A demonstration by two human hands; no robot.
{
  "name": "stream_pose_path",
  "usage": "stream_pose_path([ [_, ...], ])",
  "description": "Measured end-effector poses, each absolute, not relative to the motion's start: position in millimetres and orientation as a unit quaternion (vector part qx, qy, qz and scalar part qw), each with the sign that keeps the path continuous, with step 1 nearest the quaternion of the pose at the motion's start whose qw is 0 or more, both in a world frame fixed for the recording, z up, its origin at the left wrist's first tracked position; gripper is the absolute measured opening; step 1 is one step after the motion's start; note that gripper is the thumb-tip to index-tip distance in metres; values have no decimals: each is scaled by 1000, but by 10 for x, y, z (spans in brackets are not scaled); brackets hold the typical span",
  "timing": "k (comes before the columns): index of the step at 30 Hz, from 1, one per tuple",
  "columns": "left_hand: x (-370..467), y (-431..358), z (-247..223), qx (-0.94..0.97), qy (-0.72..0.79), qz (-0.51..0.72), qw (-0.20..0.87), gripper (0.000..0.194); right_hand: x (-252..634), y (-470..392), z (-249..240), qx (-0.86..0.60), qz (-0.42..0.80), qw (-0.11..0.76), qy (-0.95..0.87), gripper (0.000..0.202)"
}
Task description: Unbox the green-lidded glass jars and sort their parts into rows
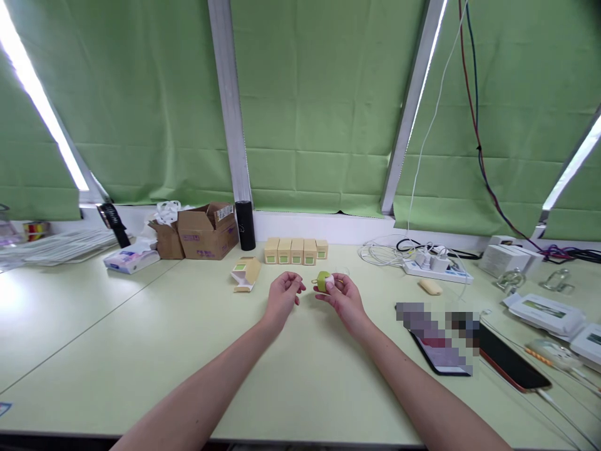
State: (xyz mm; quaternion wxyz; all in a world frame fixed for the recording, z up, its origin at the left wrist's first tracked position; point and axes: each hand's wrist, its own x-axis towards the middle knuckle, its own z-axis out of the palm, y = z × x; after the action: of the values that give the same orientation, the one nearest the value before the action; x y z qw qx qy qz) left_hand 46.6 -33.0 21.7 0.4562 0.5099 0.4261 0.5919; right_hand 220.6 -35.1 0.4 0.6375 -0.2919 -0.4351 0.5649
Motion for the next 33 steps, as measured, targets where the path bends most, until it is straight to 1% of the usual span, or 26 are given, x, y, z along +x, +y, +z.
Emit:
stream_pose_path([
  [6,499,-346,217,569,435,589,374,31,2186,-365,2,-319,497,636,-497,50],
  [14,509,-397,202,632,401,556,361,32,2164,-380,8,-342,438,626,-547,43],
  [21,550,-436,181,635,376,532,415,39,2171,-431,50,-362,384,617,-583,40],
  [29,584,-467,209,595,341,541,487,43,2170,-437,13,-379,327,602,-622,37],
  [33,578,-450,195,583,334,546,501,43,2179,-448,11,-379,299,591,-646,36],
])
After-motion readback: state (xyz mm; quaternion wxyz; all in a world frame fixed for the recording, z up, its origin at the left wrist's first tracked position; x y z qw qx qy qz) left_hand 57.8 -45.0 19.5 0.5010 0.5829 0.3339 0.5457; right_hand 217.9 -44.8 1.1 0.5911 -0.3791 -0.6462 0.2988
